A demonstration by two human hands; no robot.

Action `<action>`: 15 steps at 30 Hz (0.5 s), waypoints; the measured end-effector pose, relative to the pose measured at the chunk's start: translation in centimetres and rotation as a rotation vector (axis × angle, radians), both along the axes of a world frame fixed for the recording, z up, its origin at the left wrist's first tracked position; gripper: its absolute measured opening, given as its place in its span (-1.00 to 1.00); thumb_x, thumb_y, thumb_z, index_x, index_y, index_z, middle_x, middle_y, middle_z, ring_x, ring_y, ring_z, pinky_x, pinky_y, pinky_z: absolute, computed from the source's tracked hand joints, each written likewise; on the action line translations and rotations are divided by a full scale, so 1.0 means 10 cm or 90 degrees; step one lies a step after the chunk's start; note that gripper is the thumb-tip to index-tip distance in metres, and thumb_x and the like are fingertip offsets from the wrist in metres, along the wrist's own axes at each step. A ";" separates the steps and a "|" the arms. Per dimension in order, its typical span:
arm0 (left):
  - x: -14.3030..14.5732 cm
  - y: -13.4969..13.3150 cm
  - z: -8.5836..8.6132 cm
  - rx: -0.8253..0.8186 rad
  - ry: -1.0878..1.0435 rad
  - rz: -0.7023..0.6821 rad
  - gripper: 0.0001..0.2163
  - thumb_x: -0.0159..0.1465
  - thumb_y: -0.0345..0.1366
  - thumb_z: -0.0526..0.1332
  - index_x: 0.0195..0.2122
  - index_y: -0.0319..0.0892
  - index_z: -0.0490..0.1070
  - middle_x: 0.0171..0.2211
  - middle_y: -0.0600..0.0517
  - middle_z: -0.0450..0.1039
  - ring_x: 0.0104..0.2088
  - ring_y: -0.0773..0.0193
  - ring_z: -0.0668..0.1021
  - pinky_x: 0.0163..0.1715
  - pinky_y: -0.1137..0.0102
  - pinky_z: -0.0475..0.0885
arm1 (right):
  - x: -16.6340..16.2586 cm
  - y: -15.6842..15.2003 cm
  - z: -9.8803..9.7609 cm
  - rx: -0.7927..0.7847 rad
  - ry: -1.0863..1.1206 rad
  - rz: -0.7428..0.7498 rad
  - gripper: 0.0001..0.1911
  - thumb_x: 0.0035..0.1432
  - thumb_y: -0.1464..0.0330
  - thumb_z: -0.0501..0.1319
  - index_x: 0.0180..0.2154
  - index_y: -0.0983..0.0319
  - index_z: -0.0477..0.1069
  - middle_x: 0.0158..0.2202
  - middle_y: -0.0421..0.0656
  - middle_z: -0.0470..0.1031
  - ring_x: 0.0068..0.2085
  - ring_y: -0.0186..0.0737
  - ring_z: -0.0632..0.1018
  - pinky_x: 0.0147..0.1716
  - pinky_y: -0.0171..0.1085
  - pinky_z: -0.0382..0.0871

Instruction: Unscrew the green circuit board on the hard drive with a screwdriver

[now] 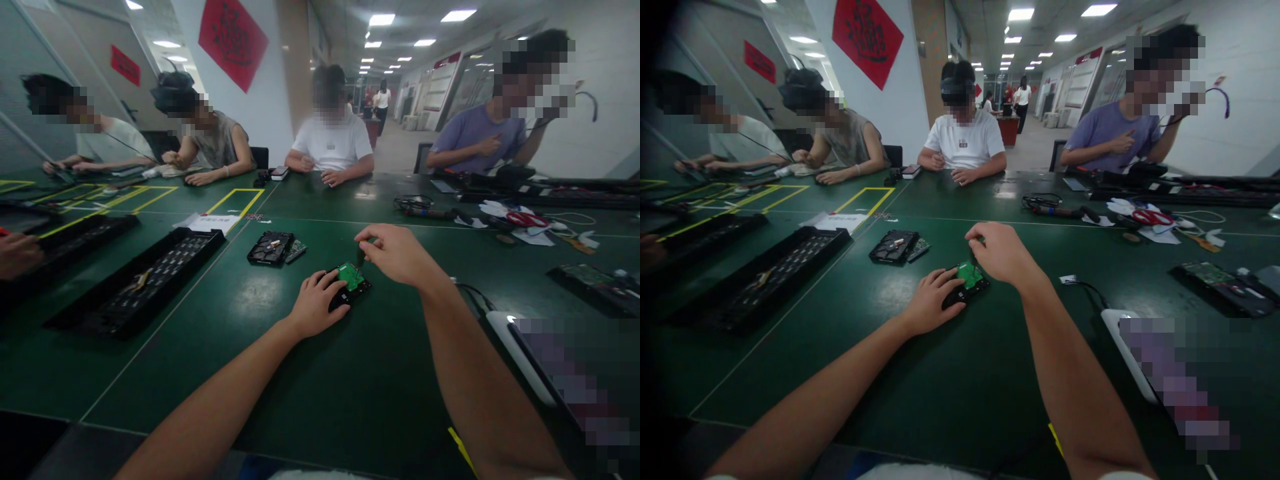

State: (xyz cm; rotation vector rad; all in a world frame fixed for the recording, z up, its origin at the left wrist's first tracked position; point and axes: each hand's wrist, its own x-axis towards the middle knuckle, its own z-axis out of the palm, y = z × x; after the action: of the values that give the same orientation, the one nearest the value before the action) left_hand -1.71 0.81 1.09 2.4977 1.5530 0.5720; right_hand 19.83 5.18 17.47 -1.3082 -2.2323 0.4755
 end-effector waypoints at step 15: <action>0.00 -0.01 0.01 0.002 0.000 0.004 -0.45 0.39 0.00 0.34 0.38 0.04 0.40 0.46 -0.09 0.27 0.43 -0.25 0.25 0.35 -0.19 0.26 | 0.02 -0.01 0.00 0.014 -0.014 -0.063 -0.75 0.31 0.15 0.36 -0.31 0.19 0.57 -0.30 -0.10 0.69 -0.37 -0.16 0.63 -0.32 -0.20 0.42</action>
State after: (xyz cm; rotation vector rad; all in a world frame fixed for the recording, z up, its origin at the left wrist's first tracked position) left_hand -1.75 0.75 1.24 2.4963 1.5612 0.5758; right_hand 20.01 5.07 17.44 -1.4102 -2.1722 0.4005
